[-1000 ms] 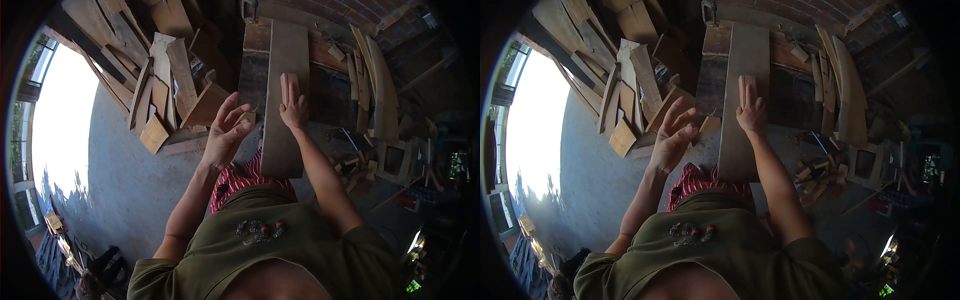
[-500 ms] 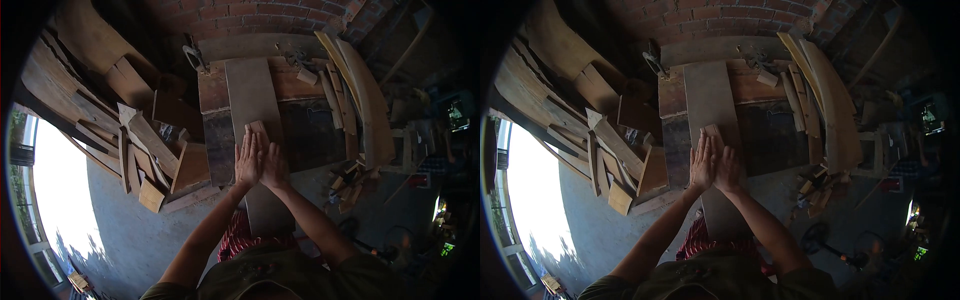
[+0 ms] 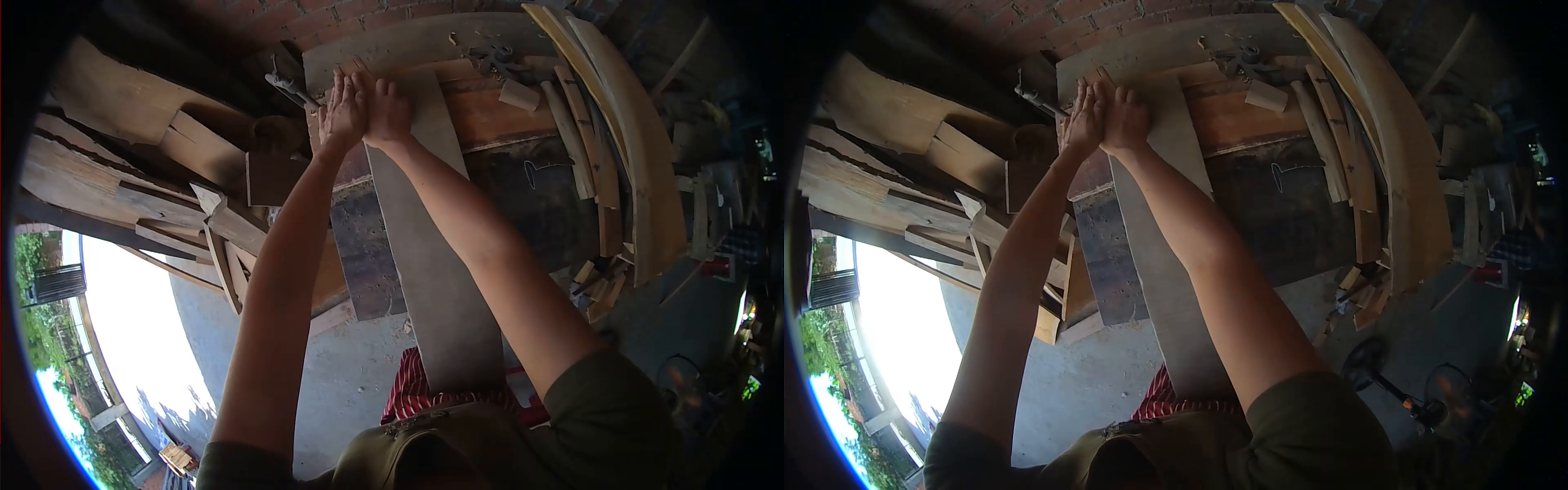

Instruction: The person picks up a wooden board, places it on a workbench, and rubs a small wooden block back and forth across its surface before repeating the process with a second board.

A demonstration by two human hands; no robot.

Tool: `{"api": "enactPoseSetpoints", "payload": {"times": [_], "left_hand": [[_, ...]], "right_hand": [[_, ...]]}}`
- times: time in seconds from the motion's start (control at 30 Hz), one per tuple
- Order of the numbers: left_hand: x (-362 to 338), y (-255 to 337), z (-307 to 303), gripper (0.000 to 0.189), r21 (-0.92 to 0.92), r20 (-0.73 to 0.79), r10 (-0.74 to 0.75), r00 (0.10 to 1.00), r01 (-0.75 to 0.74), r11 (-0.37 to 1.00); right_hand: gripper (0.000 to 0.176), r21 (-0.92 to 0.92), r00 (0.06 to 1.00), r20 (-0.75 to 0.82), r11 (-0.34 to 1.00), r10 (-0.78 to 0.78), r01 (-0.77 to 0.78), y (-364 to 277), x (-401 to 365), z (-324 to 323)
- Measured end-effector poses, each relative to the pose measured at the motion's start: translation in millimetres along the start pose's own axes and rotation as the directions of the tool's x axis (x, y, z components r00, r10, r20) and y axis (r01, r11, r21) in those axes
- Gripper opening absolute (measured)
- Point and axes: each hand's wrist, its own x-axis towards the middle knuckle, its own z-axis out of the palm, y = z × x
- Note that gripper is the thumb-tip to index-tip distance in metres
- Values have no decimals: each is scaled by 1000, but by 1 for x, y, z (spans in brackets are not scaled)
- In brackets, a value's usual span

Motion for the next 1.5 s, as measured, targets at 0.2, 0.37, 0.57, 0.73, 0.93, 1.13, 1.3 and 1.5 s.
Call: {"api": "enactPoseSetpoints", "payload": {"times": [0.2, 0.37, 0.57, 0.73, 0.93, 1.13, 1.3, 1.5], "left_hand": [[-182, 54, 36, 69, -129, 97, 73, 993, -60, 990], [-337, 109, 40, 74, -133, 156, 135, 978, -115, 984], [-290, 114, 30, 72, 26, 136, 148, 979, -153, 988], [-133, 95, 32, 69, 76, 10, 237, 972, -237, 969], [29, 89, 28, 67, 197, -7, 182, 983, -177, 964], [-18, 101, 21, 64, 134, 85, 109, 990, -120, 984], [-183, 99, 29, 56, 82, -40, 295, 955, -291, 953], [-314, 104, 32, 58, 44, -60, 401, 914, -399, 916]], "right_hand": [[74, 3, 999, 30, 1000, 17, -17, 11, -172, -52], [74, 4, 978, 204, 999, 48, -50, 10, -323, -115], [74, -22, 975, 223, 1000, 9, -4, 25, -283, -105], [70, -48, 995, 75, 997, 65, -61, 47, -143, -69], [54, -25, 997, 45, 998, 67, -66, 81, 8, -31], [70, -85, 993, -75, 992, 87, -93, 75, -36, -30], [74, -73, 996, 48, 995, 78, -75, 44, -186, -79], [77, -112, 988, 137, 992, 71, -56, 21, -308, -118]]}}
